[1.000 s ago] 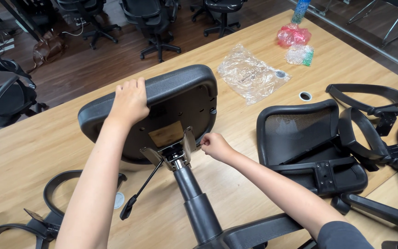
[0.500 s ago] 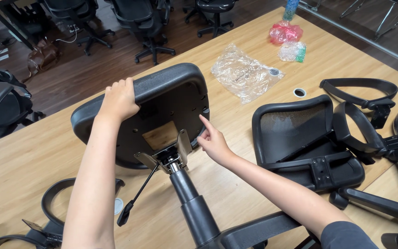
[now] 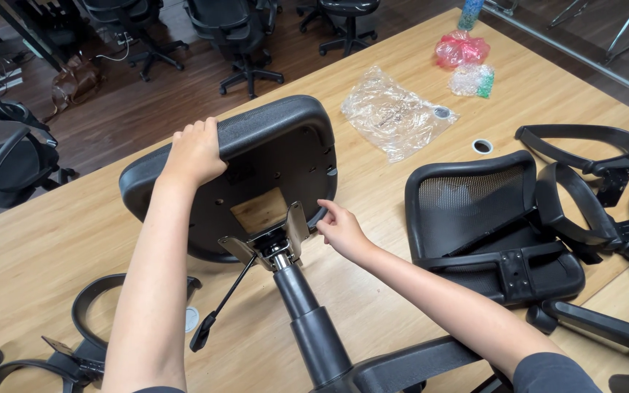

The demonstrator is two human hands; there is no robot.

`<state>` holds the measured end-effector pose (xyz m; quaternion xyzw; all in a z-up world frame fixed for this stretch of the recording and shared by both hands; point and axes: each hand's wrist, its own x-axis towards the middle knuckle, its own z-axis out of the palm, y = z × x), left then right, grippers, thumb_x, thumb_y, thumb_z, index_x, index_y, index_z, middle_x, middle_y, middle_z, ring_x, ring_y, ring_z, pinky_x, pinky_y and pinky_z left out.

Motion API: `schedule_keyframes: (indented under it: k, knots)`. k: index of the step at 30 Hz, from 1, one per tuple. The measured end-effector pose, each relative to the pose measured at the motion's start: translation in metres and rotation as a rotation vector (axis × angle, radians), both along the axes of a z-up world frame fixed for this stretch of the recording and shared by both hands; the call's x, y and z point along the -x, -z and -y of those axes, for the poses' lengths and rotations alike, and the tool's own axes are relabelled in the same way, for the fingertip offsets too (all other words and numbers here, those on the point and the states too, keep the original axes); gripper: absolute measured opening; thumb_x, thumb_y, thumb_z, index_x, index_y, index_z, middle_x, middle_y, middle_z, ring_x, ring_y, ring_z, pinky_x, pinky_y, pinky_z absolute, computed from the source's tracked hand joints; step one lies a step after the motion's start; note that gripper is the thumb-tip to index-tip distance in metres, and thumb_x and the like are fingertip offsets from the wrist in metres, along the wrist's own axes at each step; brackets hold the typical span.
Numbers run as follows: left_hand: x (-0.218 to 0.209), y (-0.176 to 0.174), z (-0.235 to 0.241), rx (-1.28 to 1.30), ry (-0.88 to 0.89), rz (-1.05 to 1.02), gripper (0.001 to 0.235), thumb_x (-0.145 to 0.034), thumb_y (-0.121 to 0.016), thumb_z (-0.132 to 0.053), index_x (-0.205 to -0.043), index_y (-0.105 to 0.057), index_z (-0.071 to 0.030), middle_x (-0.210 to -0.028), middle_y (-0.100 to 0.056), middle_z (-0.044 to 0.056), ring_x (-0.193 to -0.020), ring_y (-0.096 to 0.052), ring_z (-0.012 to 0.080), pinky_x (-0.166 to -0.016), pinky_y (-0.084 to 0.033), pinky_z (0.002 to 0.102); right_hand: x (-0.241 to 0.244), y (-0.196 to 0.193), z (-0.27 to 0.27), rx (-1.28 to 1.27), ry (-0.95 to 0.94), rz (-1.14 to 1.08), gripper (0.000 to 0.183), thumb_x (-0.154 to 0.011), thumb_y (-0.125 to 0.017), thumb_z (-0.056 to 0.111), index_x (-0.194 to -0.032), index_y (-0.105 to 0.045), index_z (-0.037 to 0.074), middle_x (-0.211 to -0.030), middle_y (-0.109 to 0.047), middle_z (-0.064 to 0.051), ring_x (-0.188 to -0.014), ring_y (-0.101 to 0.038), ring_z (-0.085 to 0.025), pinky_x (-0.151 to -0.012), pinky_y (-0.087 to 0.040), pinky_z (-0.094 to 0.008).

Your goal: The person assembles an office chair on a table. They flip the seat cushion over, align the mounting plate and gas lift mechanism, then pick up screws one at a time and drive them into the seat base using a screwdriver, steadying the seat with the other hand.

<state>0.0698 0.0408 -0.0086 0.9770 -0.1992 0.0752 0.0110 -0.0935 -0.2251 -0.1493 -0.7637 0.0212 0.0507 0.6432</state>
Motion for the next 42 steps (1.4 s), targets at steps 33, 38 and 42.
schedule_keyframes:
  k: [33,38,42]
  knots:
    - [0.058,-0.021,-0.062,0.248,0.327,0.146,0.089,-0.058,-0.083,-0.008,-0.141,-0.051,-0.007,-0.131,-0.063,0.021,-0.126,-0.056,0.0376,-0.107,-0.044,0.046,-0.148,-0.101,-0.005,0.732,0.181,0.937,0.026,-0.110,-0.044,0.017,-0.088,-0.051,0.003,-0.078,-0.062,-0.018,-0.080,-0.062,-0.039,-0.093,-0.047,-0.052]
    - [0.078,0.006,-0.121,0.712,0.023,-0.113,0.093,-0.059,-0.089,-0.010,-0.142,-0.049,-0.013,-0.138,-0.060,0.016,-0.131,-0.055,0.0323,-0.109,-0.045,0.044,-0.149,-0.096,0.006,0.729,0.181,0.892,0.028,-0.111,-0.045,0.019,-0.091,-0.050,0.001,-0.079,-0.062,-0.020,-0.082,-0.061,-0.041,-0.088,-0.045,-0.052]
    - [0.073,0.054,-0.124,1.042,-0.023,-0.174,0.099,-0.056,-0.093,-0.012,-0.144,-0.046,-0.017,-0.136,-0.059,0.013,-0.127,-0.057,0.0277,-0.107,-0.048,0.041,-0.137,-0.110,-0.004,0.702,0.171,0.941,0.024,-0.110,-0.046,0.019,-0.094,-0.053,0.003,-0.085,-0.066,-0.019,-0.085,-0.062,-0.042,-0.085,-0.044,-0.053]
